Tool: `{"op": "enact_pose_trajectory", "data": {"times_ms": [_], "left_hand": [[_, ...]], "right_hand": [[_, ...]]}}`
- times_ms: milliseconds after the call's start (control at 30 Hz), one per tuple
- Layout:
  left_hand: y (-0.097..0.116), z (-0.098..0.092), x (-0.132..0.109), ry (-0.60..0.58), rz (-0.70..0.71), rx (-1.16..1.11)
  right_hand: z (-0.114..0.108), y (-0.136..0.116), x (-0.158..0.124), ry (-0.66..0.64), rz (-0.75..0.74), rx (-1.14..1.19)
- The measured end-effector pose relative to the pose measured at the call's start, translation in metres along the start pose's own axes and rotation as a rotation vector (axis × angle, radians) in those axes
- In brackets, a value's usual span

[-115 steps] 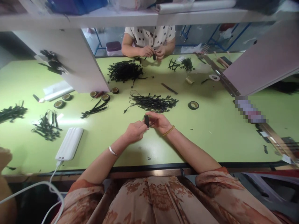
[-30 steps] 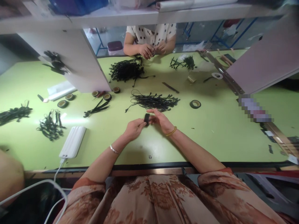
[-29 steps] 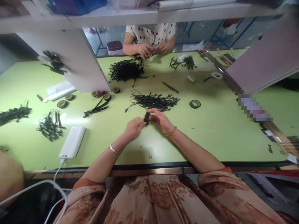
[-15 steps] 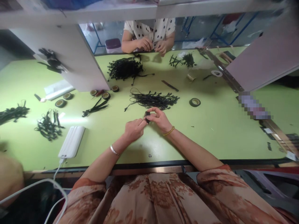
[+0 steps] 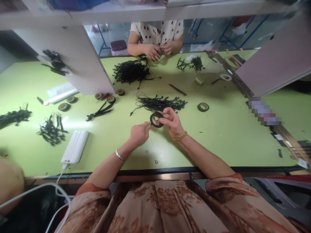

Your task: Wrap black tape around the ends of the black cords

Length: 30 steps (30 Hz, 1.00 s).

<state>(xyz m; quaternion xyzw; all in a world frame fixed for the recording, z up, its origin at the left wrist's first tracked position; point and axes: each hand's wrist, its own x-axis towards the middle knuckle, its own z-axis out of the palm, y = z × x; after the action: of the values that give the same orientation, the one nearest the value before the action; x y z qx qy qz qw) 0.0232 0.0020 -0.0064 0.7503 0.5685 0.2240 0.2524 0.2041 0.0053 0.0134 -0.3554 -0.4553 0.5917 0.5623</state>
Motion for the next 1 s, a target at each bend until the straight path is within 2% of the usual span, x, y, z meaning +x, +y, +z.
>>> {"op": "enact_pose_trajectory", "data": {"times_ms": [100,200,267,333,433,533,633,800,933,1000], "left_hand": [[-0.004,-0.002,0.004,0.001,-0.109,-0.453],[-0.005,-0.005,0.007,-0.064,-0.265,-0.927],[-0.005,-0.007,0.007,-0.097,-0.335,-1.083],[-0.006,-0.007,0.007,-0.093,-0.332,-1.121],[-0.01,-0.004,0.007,-0.081,-0.235,-1.012],[-0.016,-0.002,0.006,-0.123,-0.047,-0.767],[-0.017,-0.001,0.005,-0.147,0.086,-0.509],[-0.013,-0.004,0.003,-0.07,0.263,-0.104],[-0.005,-0.003,0.0,-0.081,0.297,0.238],[-0.001,0.0,-0.003,-0.109,0.302,0.33]], "right_hand": [[-0.004,0.005,-0.001,-0.055,-0.037,-0.085],[-0.008,0.009,0.001,-0.119,-0.097,-0.186],[-0.008,0.01,0.002,-0.163,-0.127,-0.26],[-0.009,0.01,0.003,-0.188,-0.156,-0.343],[-0.009,0.011,0.003,-0.191,-0.162,-0.484],[-0.01,0.016,0.004,-0.206,-0.063,-0.553],[-0.011,0.021,0.007,-0.163,0.078,-0.432],[-0.003,0.022,0.012,-0.004,0.214,-0.141],[0.006,0.021,0.01,0.064,0.273,-0.032],[0.009,0.02,0.008,0.092,0.271,0.009]]}}
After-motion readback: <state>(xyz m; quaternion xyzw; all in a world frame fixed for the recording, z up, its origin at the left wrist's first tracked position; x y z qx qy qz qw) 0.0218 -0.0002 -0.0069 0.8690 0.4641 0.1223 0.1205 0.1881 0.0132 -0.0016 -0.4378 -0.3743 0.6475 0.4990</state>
